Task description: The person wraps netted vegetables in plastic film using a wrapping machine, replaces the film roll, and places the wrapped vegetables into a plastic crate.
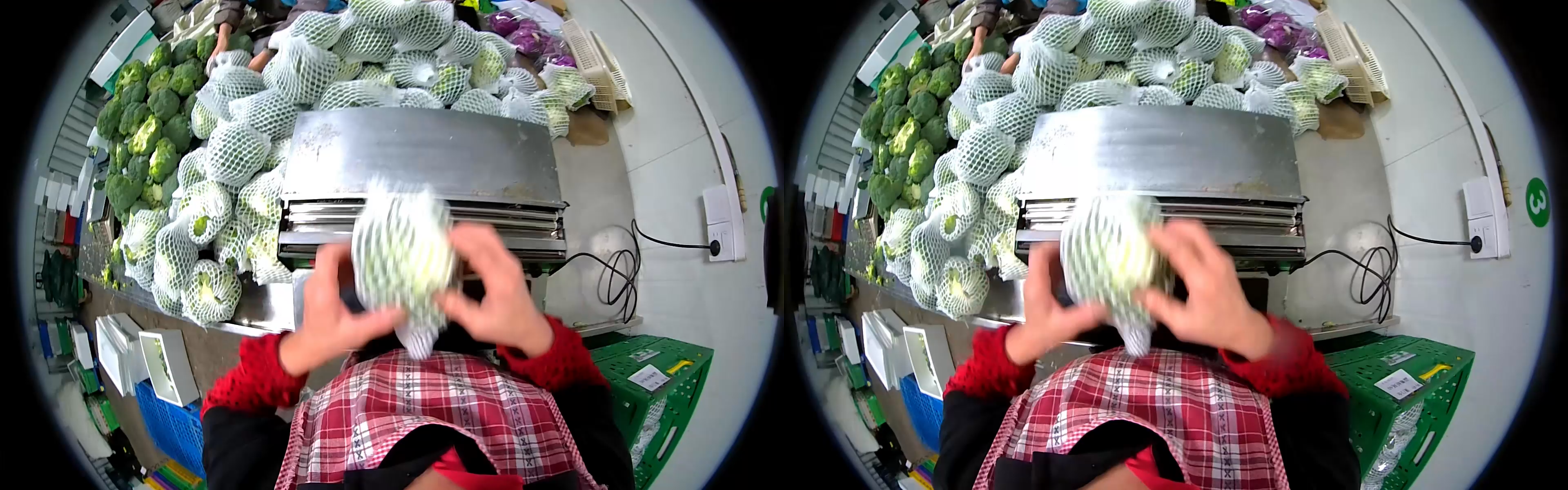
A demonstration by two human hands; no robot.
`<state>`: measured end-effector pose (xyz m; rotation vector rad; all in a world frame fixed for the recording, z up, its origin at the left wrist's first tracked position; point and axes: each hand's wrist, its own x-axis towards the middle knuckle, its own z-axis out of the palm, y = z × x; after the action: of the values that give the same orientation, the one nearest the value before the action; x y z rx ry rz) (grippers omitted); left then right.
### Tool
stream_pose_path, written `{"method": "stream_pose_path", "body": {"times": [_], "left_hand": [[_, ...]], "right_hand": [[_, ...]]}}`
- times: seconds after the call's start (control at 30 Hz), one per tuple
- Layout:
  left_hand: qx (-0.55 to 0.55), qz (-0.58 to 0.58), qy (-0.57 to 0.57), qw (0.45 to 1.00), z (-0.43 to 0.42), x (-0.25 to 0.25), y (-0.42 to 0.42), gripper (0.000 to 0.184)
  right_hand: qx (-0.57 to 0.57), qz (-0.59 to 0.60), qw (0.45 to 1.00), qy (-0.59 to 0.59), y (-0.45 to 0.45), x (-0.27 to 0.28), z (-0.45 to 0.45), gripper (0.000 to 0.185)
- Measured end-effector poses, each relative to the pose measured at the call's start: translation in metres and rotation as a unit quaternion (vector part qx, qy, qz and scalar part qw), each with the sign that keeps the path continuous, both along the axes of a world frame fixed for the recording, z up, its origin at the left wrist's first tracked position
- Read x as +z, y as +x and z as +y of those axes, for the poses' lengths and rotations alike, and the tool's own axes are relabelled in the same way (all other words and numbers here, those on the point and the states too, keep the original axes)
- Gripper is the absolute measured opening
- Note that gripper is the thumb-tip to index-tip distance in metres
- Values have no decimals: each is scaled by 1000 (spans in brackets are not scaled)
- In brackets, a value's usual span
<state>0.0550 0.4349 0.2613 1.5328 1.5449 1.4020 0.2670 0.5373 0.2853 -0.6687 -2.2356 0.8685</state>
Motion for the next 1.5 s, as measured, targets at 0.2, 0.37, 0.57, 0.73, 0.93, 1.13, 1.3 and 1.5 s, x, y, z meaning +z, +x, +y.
{"method": "stream_pose_path", "body": {"times": [0.2,0.37,0.57,0.73,0.93,1.13,1.3,1.5], "left_hand": [[-43,42,-210,976,-81,-61,-12,53],[271,406,90,868,-1,-44,-116,37],[231,283,-36,930,44,-82,-151,36],[207,496,134,833,53,-86,-169,32],[152,488,123,851,60,-59,-176,33],[128,514,152,834,59,-80,-183,36],[161,434,27,886,85,-6,-194,29],[68,-309,119,941,171,23,-172,41]], "right_hand": [[105,-70,988,-86,8,-36,-27,47],[-233,-124,954,141,89,-42,72,35],[-278,-249,924,82,134,-77,124,45],[-306,-255,911,103,144,-80,135,46],[-309,-332,880,141,141,-67,133,45],[-340,-327,862,186,151,-97,129,46],[-345,-354,846,199,148,-32,166,43],[-198,349,849,-344,96,12,216,38]]}}
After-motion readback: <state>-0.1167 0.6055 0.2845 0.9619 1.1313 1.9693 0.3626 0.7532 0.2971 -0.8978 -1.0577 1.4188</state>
